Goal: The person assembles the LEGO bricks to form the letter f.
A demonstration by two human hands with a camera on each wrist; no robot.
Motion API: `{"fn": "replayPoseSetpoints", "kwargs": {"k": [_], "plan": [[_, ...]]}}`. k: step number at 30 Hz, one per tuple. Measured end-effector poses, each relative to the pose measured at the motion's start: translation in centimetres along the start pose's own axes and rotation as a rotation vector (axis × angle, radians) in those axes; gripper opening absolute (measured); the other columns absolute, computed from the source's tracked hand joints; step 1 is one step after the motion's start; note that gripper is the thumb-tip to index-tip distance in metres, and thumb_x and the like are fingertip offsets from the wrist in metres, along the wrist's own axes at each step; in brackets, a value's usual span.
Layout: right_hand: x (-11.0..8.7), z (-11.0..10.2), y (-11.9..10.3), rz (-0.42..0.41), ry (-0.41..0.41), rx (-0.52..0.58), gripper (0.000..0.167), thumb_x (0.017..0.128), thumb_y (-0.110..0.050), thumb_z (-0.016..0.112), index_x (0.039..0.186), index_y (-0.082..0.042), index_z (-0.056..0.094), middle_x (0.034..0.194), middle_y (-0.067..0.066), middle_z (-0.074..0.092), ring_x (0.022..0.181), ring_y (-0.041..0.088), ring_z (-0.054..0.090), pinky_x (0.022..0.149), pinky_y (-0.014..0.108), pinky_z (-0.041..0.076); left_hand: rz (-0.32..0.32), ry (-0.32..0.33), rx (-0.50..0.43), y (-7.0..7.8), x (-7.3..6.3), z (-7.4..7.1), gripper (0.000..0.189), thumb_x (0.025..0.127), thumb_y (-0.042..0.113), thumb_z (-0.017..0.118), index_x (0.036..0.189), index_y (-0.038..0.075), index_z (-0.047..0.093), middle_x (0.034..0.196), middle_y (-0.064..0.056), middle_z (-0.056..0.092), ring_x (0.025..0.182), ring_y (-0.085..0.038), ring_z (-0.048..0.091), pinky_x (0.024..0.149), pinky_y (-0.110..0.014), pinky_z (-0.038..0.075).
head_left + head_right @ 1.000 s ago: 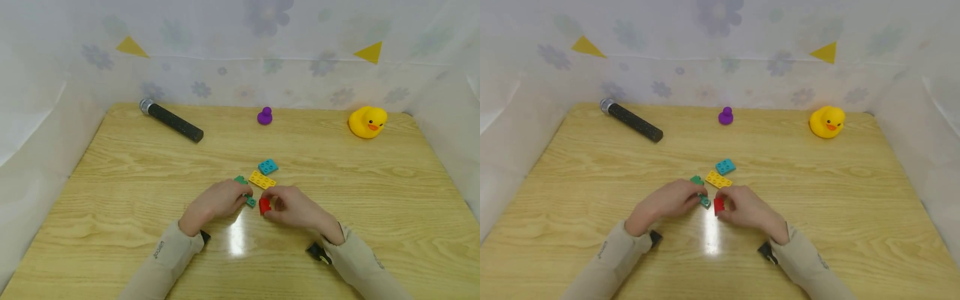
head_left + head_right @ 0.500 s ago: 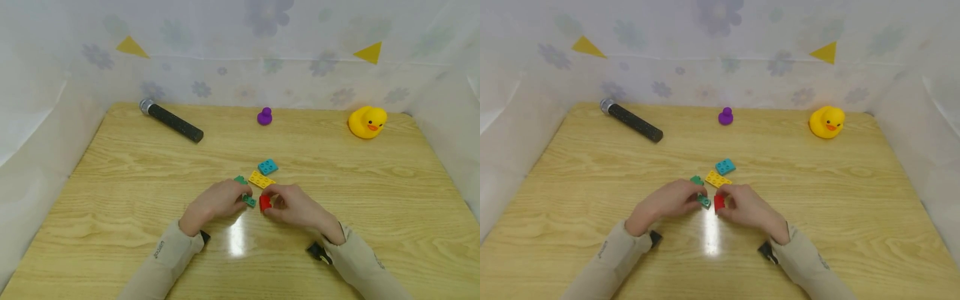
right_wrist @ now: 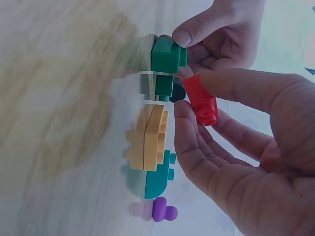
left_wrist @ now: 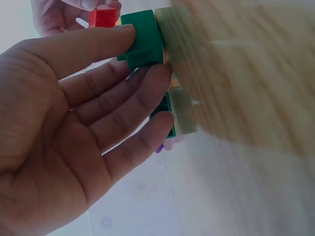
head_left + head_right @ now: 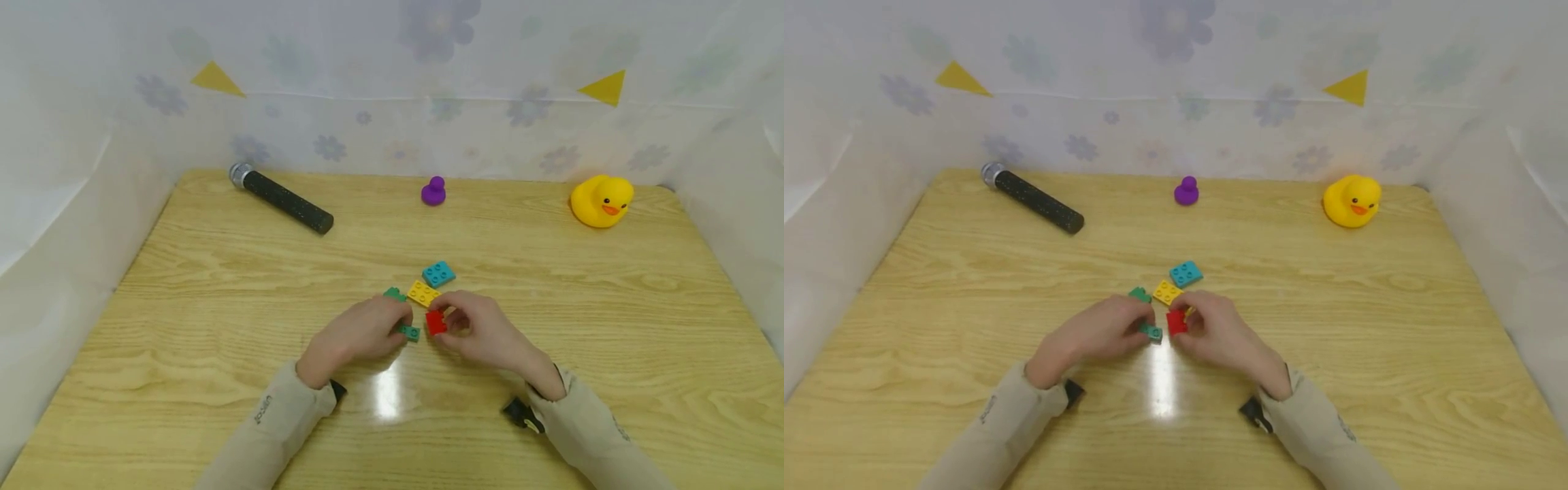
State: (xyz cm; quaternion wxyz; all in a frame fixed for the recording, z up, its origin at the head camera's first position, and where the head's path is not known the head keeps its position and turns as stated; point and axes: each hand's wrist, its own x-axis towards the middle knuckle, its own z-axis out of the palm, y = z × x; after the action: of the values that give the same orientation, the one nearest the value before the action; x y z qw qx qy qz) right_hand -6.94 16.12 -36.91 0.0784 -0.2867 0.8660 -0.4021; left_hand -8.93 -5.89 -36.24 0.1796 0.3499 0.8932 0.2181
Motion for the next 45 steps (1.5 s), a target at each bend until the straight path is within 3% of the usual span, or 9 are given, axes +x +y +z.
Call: {"fn": "replayPoseSetpoints", "kwargs": {"k": [7, 13, 21, 26, 38, 45], "plan": [[0.02, -0.01, 0.19, -0.013, -0.007, 0.003, 0.035, 0.078, 0.003, 0.074, 0.111, -0.003, 0.064, 0.101, 0.006, 0.066, 0.081, 0.015, 0.062, 0.069, 0.028, 0.054, 0.045, 0.037, -0.024, 0.06, 0.00, -0.10, 0.002, 0.091, 0.013, 0.064, 0.091, 0.012, 0.062, 0.078, 0.006, 0.058, 0.067, -0.009, 0.052, 0.064, -0.024, 0.045], [0.00, 0.07, 0.29, -0.019, 0.000, 0.019, 0.033, 0.080, 0.005, 0.070, 0.112, -0.004, 0.065, 0.102, 0.006, 0.066, 0.081, 0.015, 0.061, 0.068, 0.028, 0.054, 0.083, 0.046, -0.081, 0.08, 0.02, -0.10, 0.011, 0.091, 0.010, 0.063, 0.102, 0.007, 0.065, 0.091, 0.000, 0.065, 0.075, -0.011, 0.054, 0.070, -0.024, 0.046], [0.10, 0.16, 0.20, 0.034, 0.063, 0.022, 0.029, 0.083, 0.005, 0.068, 0.110, -0.001, 0.061, 0.095, 0.005, 0.066, 0.080, 0.015, 0.061, 0.066, 0.029, 0.054, 0.090, 0.064, -0.137, 0.10, 0.18, 0.00, 0.018, 0.083, -0.001, 0.065, 0.100, 0.005, 0.065, 0.094, -0.001, 0.064, 0.079, -0.012, 0.053, 0.072, -0.024, 0.046], [0.13, 0.06, -0.28, 0.075, 0.103, 0.032, 0.026, 0.081, 0.002, 0.070, 0.106, -0.002, 0.063, 0.091, 0.003, 0.067, 0.078, 0.014, 0.061, 0.066, 0.029, 0.054, 0.073, 0.083, -0.181, 0.06, 0.35, 0.10, 0.016, 0.085, 0.002, 0.065, 0.101, 0.004, 0.065, 0.092, -0.001, 0.063, 0.079, -0.012, 0.053, 0.072, -0.025, 0.046], [0.26, 0.11, -0.40, 0.025, 0.137, 0.055, 0.024, 0.081, 0.002, 0.071, 0.104, -0.004, 0.064, 0.089, 0.002, 0.067, 0.076, 0.012, 0.062, 0.065, 0.028, 0.054, 0.043, 0.129, -0.352, -0.23, 0.11, 0.14, 0.022, 0.091, 0.009, 0.065, 0.111, 0.004, 0.057, 0.101, -0.008, 0.068, 0.087, -0.015, 0.066, 0.071, -0.023, 0.052], [0.23, 0.07, -0.30, 0.010, 0.134, 0.061, 0.022, 0.083, 0.001, 0.071, 0.103, -0.003, 0.065, 0.089, 0.003, 0.068, 0.076, 0.012, 0.063, 0.065, 0.027, 0.054, 0.065, 0.179, -0.382, -0.25, 0.23, 0.06, 0.023, 0.089, 0.005, 0.065, 0.110, 0.004, 0.056, 0.098, -0.008, 0.069, 0.085, -0.014, 0.066, 0.072, -0.023, 0.052]]}}
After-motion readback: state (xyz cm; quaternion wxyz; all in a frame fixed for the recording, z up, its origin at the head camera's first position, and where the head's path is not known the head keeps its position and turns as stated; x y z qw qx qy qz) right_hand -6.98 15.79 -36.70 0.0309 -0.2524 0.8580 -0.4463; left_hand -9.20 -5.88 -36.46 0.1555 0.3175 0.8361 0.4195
